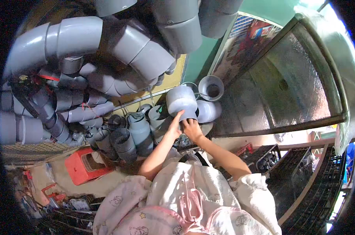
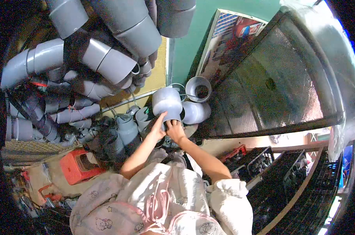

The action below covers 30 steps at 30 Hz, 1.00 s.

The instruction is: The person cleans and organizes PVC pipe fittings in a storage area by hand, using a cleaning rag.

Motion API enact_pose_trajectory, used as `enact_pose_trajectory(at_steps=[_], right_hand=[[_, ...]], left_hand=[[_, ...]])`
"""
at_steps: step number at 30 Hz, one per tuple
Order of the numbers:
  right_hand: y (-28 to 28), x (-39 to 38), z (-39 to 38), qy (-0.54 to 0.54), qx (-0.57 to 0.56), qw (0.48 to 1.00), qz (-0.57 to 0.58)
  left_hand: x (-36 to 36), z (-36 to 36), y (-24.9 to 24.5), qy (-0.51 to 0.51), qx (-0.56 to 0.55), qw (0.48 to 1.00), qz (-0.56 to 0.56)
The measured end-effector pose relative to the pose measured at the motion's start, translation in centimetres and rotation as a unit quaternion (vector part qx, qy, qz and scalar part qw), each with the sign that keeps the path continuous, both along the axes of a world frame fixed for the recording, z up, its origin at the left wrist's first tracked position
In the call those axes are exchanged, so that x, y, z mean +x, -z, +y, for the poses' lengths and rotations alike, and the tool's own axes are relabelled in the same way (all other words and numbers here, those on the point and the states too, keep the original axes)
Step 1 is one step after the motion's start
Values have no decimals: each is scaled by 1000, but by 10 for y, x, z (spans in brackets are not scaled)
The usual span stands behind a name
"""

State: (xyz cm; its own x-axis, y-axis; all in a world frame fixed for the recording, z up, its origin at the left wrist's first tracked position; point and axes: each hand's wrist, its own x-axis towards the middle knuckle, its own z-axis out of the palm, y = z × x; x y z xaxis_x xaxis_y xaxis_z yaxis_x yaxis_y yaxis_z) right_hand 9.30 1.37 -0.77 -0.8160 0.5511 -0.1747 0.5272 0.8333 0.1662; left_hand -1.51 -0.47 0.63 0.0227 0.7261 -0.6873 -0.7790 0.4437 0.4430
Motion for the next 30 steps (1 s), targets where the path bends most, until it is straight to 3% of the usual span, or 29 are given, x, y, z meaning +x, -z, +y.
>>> enact_pose_trajectory(at_steps=[1,2,5,6,9,11,12,13,15,16,18,19,22,23,25,26,29,30], right_hand=[[-3,0,-3,-40,87,991,-95],[-7,0,-5,-41,164,981,-98],[-25,-14,-5,-4,136,973,-184],[-17,-13,0,-5,165,975,-147],[-35,-17,4,-2,162,964,-209],[-25,-20,-6,54,199,953,-223],[-20,-17,-11,65,193,958,-201],[-20,-20,-16,110,91,973,-182],[-7,-11,-19,106,-32,993,-26],[-12,-9,-21,147,-141,978,37],[6,0,-26,183,-171,938,239],[12,3,-25,183,-172,903,349],[42,4,-16,280,-406,711,500],[48,7,-17,348,-513,558,552],[-3,2,-18,430,-660,189,586],[42,6,-14,327,-713,9,621],[6,-6,-18,308,-632,-113,702],[32,-3,-18,300,-666,-7,683]], left_hand=[[0,0,12,4,-12,1000,12],[-2,1,26,7,-23,999,25],[-4,2,6,-8,-8,1000,11],[-5,1,-2,-17,2,1000,-1],[-7,2,-6,-15,8,999,-40],[-7,4,9,-9,17,998,-53],[-7,3,8,-13,11,999,-46],[-7,1,8,-18,4,999,-39],[-3,-3,10,-22,-16,1000,11],[-2,-4,15,-23,-20,999,18],[-3,-5,14,-13,-8,999,35],[-3,-6,9,-15,-7,999,37],[-4,-6,5,0,-31,999,14],[-5,-5,11,-3,-22,1000,10],[-4,-3,6,-7,1,1000,4],[-4,-5,2,11,-9,1000,-12],[-6,-5,22,6,39,996,-75],[-12,-5,54,7,95,984,-148]])
